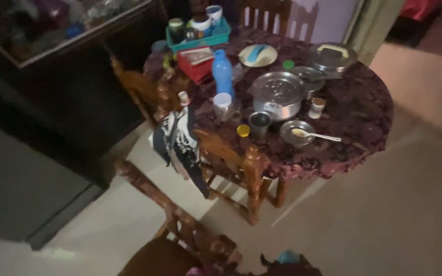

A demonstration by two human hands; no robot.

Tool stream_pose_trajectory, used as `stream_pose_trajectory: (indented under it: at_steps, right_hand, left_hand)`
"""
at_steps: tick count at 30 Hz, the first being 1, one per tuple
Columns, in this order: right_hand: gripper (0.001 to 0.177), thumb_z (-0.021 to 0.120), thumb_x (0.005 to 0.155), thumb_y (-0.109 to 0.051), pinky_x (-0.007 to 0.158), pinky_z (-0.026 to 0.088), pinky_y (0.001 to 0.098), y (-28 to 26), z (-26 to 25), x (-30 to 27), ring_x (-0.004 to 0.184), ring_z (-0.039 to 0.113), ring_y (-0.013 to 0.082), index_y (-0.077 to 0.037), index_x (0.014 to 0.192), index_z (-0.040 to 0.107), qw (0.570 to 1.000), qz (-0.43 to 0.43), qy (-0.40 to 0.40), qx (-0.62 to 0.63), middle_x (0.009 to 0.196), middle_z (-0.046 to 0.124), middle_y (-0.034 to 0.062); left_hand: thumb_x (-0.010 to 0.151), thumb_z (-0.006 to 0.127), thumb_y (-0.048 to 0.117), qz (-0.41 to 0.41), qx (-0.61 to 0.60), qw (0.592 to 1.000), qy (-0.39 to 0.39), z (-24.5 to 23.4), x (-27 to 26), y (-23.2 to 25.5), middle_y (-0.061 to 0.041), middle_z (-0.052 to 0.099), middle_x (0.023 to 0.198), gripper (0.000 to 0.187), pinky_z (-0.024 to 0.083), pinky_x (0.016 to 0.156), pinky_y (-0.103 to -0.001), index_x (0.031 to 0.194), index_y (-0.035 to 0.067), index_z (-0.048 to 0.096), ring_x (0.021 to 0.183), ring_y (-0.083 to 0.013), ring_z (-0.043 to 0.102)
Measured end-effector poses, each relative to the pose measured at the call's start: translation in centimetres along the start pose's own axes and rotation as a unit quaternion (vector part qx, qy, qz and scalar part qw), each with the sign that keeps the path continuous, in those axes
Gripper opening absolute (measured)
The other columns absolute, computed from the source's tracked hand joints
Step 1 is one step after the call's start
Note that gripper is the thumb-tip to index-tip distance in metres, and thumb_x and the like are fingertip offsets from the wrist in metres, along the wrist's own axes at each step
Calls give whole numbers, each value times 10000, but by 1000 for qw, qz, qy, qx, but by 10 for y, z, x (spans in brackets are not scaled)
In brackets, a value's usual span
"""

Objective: The person cleans a wooden chair by hand with a cloth and a spray bottle, wiping down the seat, backrest, and legs.

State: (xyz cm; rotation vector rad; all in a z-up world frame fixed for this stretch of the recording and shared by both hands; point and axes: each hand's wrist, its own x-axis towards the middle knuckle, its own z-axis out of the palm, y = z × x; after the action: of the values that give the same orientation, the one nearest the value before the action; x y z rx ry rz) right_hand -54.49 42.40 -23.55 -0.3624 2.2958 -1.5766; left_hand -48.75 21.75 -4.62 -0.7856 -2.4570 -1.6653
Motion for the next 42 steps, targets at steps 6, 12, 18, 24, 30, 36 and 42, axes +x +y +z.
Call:
stream_pose_trajectory:
  at_steps: [6, 12, 18, 24, 30, 36, 42]
  right_hand:
    - [313, 705, 894, -142, 1050, 491, 419, 92, 51, -40, 1237, 603, 252, -48, 1189, 656, 996, 76, 54, 11, 1257, 652, 97]
    - [308, 718, 884, -135, 1064, 484, 434, 168, 87, -50, 1253, 593, 257, -62, 1177, 660, 984, 136, 111, 3, 1263, 650, 89]
    - [304, 731, 873, -128, 1079, 477, 449, 182, 144, -16, 1270, 584, 262, -76, 1165, 664, 975, 150, 164, -6, 1269, 648, 82]
    - [302, 743, 863, -120, 1093, 471, 465, 144, 209, -35, 1286, 574, 267, -91, 1154, 667, 959, 164, 231, -17, 1275, 645, 74]
    - [302, 756, 853, -113, 1108, 464, 480, 15, 263, -62, 1302, 565, 273, -105, 1142, 671, 949, 92, 301, -15, 1281, 643, 67]
    - [303, 769, 843, -105, 1122, 458, 495, -154, 295, -71, 1319, 555, 278, -119, 1131, 675, 902, -213, 370, -69, 1287, 641, 59]
    - [358, 833, 799, -205, 1074, 321, 495, -210, 348, 38, 1232, 570, 214, -182, 1135, 712, 687, -455, 345, -449, 1297, 660, 31]
  left_hand:
    - [925, 685, 490, -110, -30, 992, 52, -5, -70, -33, -83, 627, 1357, 528, 430, 1113, -436, 1320, 151, 600, 1225, -250, 615]
    - [922, 693, 489, -136, -55, 985, 90, -32, -134, -85, -85, 651, 1289, 501, 461, 1069, -423, 1275, 140, 623, 1169, -241, 644]
    - [919, 701, 489, -86, -68, 988, 112, -60, -160, -147, -87, 675, 1222, 477, 492, 1024, -410, 1229, 130, 645, 1113, -233, 674]
    - [916, 709, 488, -68, -98, 982, 144, -113, -223, -176, -89, 698, 1154, 457, 523, 980, -397, 1184, 120, 668, 1058, -225, 703]
    - [913, 718, 487, -67, -109, 978, 167, -160, -295, -180, -91, 722, 1086, 440, 553, 935, -384, 1139, 109, 691, 1002, -217, 733]
    - [910, 726, 486, -55, -98, 980, 165, -174, -354, -182, -93, 746, 1018, 428, 584, 890, -371, 1094, 99, 714, 947, -208, 762]
    - [908, 734, 485, -43, -4, 983, 177, -194, -386, -195, -95, 770, 950, 420, 615, 846, -359, 1048, 89, 736, 891, -200, 792]
